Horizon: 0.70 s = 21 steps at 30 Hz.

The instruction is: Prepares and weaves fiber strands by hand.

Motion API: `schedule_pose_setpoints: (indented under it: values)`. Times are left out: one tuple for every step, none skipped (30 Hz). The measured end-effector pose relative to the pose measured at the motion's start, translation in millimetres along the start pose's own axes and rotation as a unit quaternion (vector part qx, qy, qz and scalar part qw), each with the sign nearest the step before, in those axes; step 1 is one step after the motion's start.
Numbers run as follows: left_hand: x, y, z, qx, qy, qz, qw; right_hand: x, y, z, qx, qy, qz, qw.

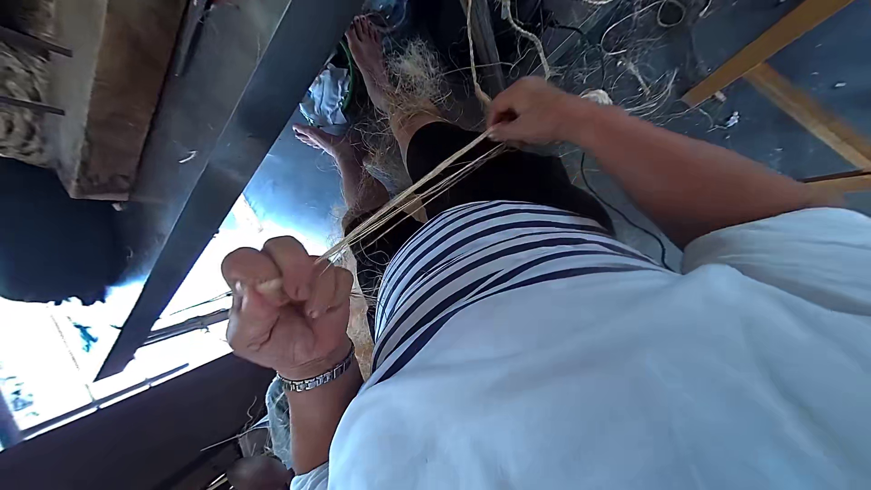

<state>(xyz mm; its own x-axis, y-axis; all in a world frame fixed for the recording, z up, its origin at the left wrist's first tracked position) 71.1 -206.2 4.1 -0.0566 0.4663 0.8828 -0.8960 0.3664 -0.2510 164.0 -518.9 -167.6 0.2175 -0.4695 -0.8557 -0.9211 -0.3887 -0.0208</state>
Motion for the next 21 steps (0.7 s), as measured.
schedule_pose_setpoints:
  values:
    - [-5.1, -0.3, -5.9, 0.009, -0.019, -0.022, 1.0, 19.5, 4.4, -7.0, 0.009, -0.017, 0.041, 0.999]
    - [-13.1, 0.6, -12.5, 0.019, -0.034, -0.048, 0.998, 33.0, 10.4, -13.7, 0.013, -0.028, 0.081, 0.996]
    - [-21.7, 2.1, -18.2, 0.024, -0.044, -0.072, 0.996, 42.8, 16.4, -19.8, 0.02, -0.026, 0.107, 0.994]
    - [-29.3, 3.6, -22.8, 0.028, -0.047, -0.088, 0.995, 49.9, 22.6, -25.2, 0.028, -0.015, 0.12, 0.992]
    - [-34.8, 4.5, -25.5, 0.033, -0.047, -0.099, 0.993, 54.6, 29.0, -30.9, 0.033, 0.0, 0.128, 0.991]
    - [-38.8, 4.9, -26.1, 0.036, -0.048, -0.105, 0.993, 58.6, 35.5, -36.8, 0.036, 0.01, 0.136, 0.99]
    - [-42.0, 5.9, -24.8, 0.036, -0.047, -0.108, 0.992, 62.2, 41.3, -43.4, 0.035, 0.02, 0.148, 0.988]
    - [-44.6, 7.3, -22.7, 0.034, -0.045, -0.11, 0.992, 67.4, 46.5, -47.7, 0.039, 0.025, 0.157, 0.986]
    - [-46.7, 7.7, -21.4, 0.035, -0.04, -0.111, 0.992, 73.7, 50.8, -50.0, 0.045, 0.028, 0.163, 0.985]
    - [-47.6, 6.7, -21.6, 0.041, -0.036, -0.107, 0.993, 80.5, 52.9, -53.2, 0.057, 0.037, 0.165, 0.984]
    - [-46.0, 5.5, -23.9, 0.05, -0.036, -0.1, 0.993, 86.0, 55.2, -55.5, 0.068, 0.046, 0.175, 0.981]
    - [-41.9, 4.5, -28.1, 0.059, -0.04, -0.087, 0.994, 90.7, 59.5, -56.1, 0.084, 0.053, 0.197, 0.975]
    - [-37.1, 3.1, -32.4, 0.065, -0.046, -0.072, 0.994, 95.4, 65.4, -56.6, 0.108, 0.06, 0.22, 0.968]
    - [-34.0, 1.2, -35.6, 0.066, -0.053, -0.058, 0.995, 98.4, 70.3, -59.5, 0.137, 0.059, 0.243, 0.958]
    - [-33.2, 0.3, -36.7, 0.065, -0.059, -0.051, 0.995, 98.7, 73.4, -63.1, 0.163, 0.043, 0.256, 0.952]
    - [-33.3, 1.2, -36.5, 0.065, -0.063, -0.049, 0.995, 98.0, 74.8, -67.6, 0.179, 0.02, 0.264, 0.948]
    - [-31.5, 3.1, -36.8, 0.067, -0.071, -0.049, 0.994, 98.6, 76.9, -69.8, 0.186, -0.015, 0.272, 0.944]
    - [-28.3, 3.7, -38.4, 0.068, -0.08, -0.048, 0.993, 102.4, 80.7, -67.8, 0.187, -0.058, 0.282, 0.939]
    - [-26.8, 2.1, -41.4, 0.071, -0.085, -0.045, 0.993, 107.5, 82.4, -69.4, 0.188, -0.09, 0.288, 0.935]
    - [-28.0, 1.4, -45.0, 0.076, -0.088, -0.041, 0.992, 111.4, 81.9, -73.6, 0.182, -0.1, 0.293, 0.934]
    - [-29.8, 3.6, -48.9, 0.087, -0.088, -0.041, 0.991, 115.7, 82.7, -74.3, 0.171, -0.083, 0.3, 0.935]
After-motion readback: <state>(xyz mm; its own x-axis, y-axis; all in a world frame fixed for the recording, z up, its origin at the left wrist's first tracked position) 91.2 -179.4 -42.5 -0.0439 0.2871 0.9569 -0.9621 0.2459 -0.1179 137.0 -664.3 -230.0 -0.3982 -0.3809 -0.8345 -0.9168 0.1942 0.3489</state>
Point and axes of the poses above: each hand's wrist, its own y-axis away from the middle knuckle, its own z-axis out of the palm, x = y × z, the point moved 3 cm from there along -y, towards the middle knuckle, and after that the axes turned 2 degrees about -y, right-handed, at the moved point
